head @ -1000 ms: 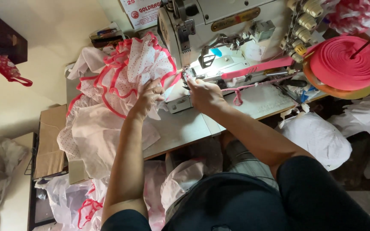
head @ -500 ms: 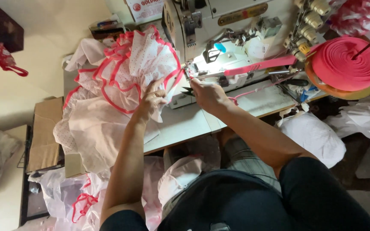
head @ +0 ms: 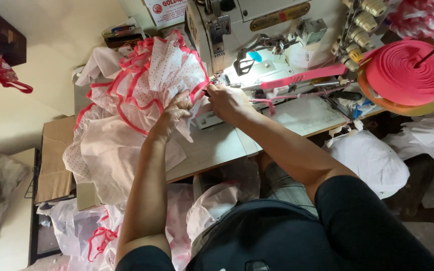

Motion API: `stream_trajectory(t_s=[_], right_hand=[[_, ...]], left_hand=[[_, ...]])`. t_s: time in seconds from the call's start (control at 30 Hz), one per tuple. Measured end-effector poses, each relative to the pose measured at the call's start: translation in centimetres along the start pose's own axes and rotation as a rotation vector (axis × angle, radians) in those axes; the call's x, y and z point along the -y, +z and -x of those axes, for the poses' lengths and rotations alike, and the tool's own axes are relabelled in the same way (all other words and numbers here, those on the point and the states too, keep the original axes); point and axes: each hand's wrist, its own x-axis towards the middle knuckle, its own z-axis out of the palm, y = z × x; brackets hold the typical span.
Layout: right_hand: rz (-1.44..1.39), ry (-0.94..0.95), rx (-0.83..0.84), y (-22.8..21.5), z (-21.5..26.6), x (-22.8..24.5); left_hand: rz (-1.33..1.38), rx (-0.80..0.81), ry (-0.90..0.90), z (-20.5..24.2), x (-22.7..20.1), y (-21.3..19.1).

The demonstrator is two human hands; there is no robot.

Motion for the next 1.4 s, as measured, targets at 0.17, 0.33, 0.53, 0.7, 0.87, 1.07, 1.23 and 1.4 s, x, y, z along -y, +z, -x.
stream_trajectory(t_s=[0.17, 0.33, 0.53, 0.7, 0.87, 1.07, 1.23, 1.4], right_hand=[[-0.08, -0.054, -0.011, -0.7, 1.9, -1.5], [-0.068, 0.037, 0.042, -4.3, 6.6, -3.9], [-1.004, 0.253, 0.218, -5.7, 10.5, -6.5], [-0.662, 0.11, 0.112, -6.9, 10.2, -4.4], [-0.36, -0.049, -0.037, -7.1, 8.8, -2.2], [-0.119, -0.199, -0.168, -7.0, 7.7, -2.3], [-0.019, -0.329, -0.255, -5.8, 6.3, -1.5], [0.076, -0.432, -0.316, -5.4, 4.9, 0.0]], left_hand=[[-0.077, 0.023, 0.057, 1.6, -0.3, -0.1], [-0.056, 0.08, 0.114, 7.1, -7.7, 2.2], [-0.194, 0.733, -0.002, 12.0, 2.1, 8.4], [-0.51, -0.339, 0.198, 7.3, -0.3, 8.7], [-0.907, -0.662, 0.449, 0.0, 1.6, 10.0], [-0.836, -0.673, 0.688, 2.0, 3.6, 9.8], [-0.589, -0.625, 0.649, 6.6, 1.8, 10.1], [-0.712, -0.617, 0.68, 7.9, 0.4, 9.9]])
